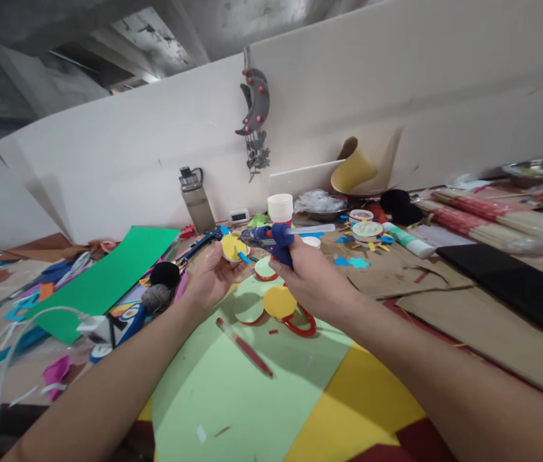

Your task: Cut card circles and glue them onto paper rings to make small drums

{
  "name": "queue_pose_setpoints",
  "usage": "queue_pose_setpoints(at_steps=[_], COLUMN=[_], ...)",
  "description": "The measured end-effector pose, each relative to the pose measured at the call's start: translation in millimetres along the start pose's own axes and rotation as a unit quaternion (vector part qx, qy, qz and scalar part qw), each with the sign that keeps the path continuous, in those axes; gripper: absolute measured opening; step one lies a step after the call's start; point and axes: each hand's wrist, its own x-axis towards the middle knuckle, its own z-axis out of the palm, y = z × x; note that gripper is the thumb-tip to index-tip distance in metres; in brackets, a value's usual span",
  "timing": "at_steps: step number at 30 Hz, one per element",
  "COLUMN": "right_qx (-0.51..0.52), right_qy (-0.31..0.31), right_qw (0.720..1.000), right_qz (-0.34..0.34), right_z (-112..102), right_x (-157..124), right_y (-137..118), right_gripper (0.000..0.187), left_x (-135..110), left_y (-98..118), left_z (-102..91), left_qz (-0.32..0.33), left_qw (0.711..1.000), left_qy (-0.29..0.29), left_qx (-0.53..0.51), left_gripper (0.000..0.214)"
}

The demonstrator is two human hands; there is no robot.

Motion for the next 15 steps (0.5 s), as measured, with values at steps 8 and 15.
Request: queue_pose_setpoints(at_steps=[8, 15], right_qx=[-0.035, -0.032], right_qy=[0.008, 0.005], right_qw=[0.999, 0.999], right_qz=[0.032, 0.038], right_z=[0.1, -1.3], right_x=[1.9, 2.8], right_y=[0.5, -3.0], right_gripper=[0.029, 0.026], left_x=[-2.5, -2.9], left_y=[-3.3, -3.5], left_z=[-0.9, -1.8], left_qz=[-0.013, -0.007], left_qw=[0.999, 0.998], left_qy=[-0.036, -0.057], left_qx=[0.021, 0.035], left_gripper=[0.026, 0.028])
